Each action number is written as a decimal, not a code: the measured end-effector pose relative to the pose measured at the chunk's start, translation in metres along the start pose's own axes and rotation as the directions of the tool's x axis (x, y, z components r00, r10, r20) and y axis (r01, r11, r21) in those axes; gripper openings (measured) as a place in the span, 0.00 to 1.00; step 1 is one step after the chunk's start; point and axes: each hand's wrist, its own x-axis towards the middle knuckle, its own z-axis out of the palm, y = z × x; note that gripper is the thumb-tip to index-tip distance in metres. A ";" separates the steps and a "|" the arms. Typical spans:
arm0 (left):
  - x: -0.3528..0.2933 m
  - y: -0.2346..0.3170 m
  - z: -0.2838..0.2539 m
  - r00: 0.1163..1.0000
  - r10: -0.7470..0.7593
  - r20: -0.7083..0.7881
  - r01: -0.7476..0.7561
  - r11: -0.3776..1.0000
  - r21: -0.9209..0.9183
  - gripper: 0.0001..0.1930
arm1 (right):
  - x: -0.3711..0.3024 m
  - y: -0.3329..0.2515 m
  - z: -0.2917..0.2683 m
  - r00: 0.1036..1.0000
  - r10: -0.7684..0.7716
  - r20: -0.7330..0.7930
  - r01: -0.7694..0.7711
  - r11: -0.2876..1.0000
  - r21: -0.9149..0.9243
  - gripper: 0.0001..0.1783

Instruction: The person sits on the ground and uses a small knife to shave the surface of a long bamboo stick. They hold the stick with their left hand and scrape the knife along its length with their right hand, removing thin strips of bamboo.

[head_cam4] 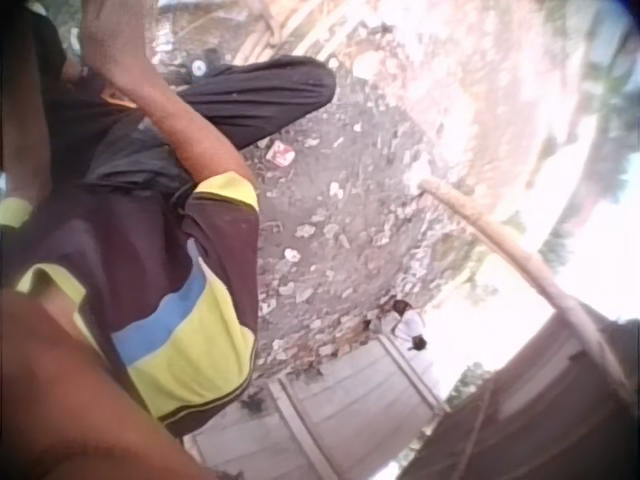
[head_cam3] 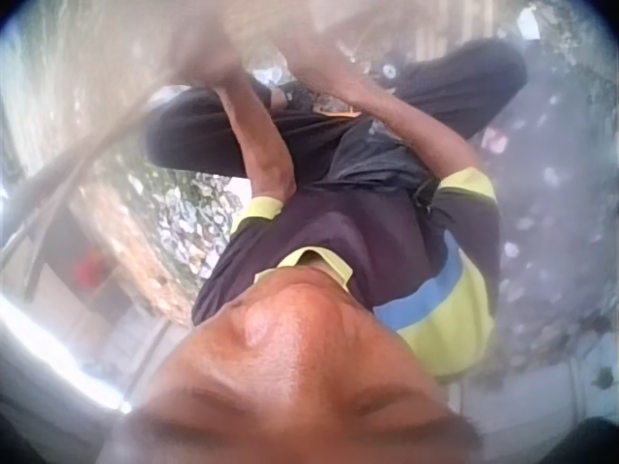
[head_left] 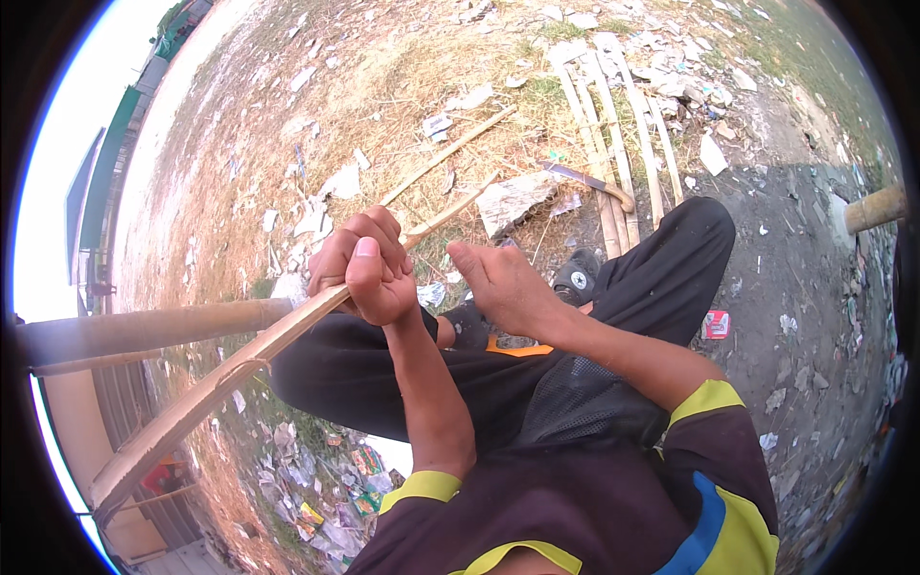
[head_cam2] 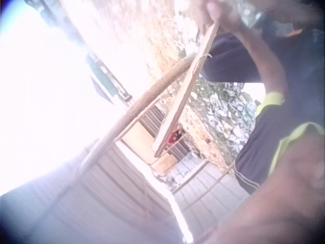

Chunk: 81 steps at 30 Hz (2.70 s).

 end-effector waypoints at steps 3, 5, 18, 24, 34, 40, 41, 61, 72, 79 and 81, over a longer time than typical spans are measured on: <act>0.001 0.001 0.000 0.995 -0.008 0.098 0.012 0.999 -0.039 0.14 | 0.001 0.010 0.009 0.999 -0.023 0.031 0.025 0.999 -0.048 0.29; 0.002 0.005 -0.001 0.990 -0.025 0.142 0.030 0.999 -0.032 0.14 | 0.002 0.015 0.012 0.999 -0.024 0.032 0.027 0.997 -0.076 0.28; 0.007 -0.002 0.000 0.995 -0.049 0.083 0.051 0.998 -0.029 0.15 | 0.003 0.014 0.027 0.980 -0.140 -0.143 0.119 0.982 -0.148 0.30; -0.001 -0.003 0.004 0.998 -0.025 0.056 0.028 0.998 -0.050 0.15 | 0.011 0.103 0.031 0.996 0.071 -0.059 -0.085 0.957 -0.279 0.30; 0.031 0.012 0.004 0.908 -0.042 -0.417 0.180 0.938 0.296 0.23 | 0.025 0.074 -0.013 0.943 0.320 0.096 -0.280 0.914 -0.294 0.35; 0.035 0.015 0.004 0.828 -0.076 -0.556 0.297 0.900 0.319 0.26 | 0.029 0.019 -0.019 0.996 0.090 0.022 -0.090 0.996 0.004 0.32; 0.034 0.015 -0.002 0.857 -0.129 -0.499 0.297 0.915 0.273 0.26 | 0.031 0.015 -0.015 0.998 0.058 0.031 -0.058 0.998 0.011 0.31; 0.011 -0.004 -0.022 0.984 -0.176 -0.020 0.174 0.983 -0.053 0.21 | 0.040 0.017 -0.001 0.999 -0.019 0.047 0.029 0.975 -0.221 0.23; 0.011 -0.003 -0.013 0.979 -0.203 -0.008 0.203 0.978 -0.048 0.20 | 0.029 -0.003 -0.007 0.995 -0.072 0.068 0.084 0.976 -0.200 0.18; 0.010 -0.004 -0.017 0.964 -0.265 -0.017 0.265 0.964 0.030 0.21 | 0.038 0.034 -0.001 0.997 -0.069 0.030 0.075 0.946 -0.316 0.18; 0.011 -0.001 -0.019 0.966 -0.260 -0.005 0.260 0.965 0.029 0.21 | 0.030 0.011 0.004 0.998 -0.048 0.038 0.055 0.969 -0.239 0.19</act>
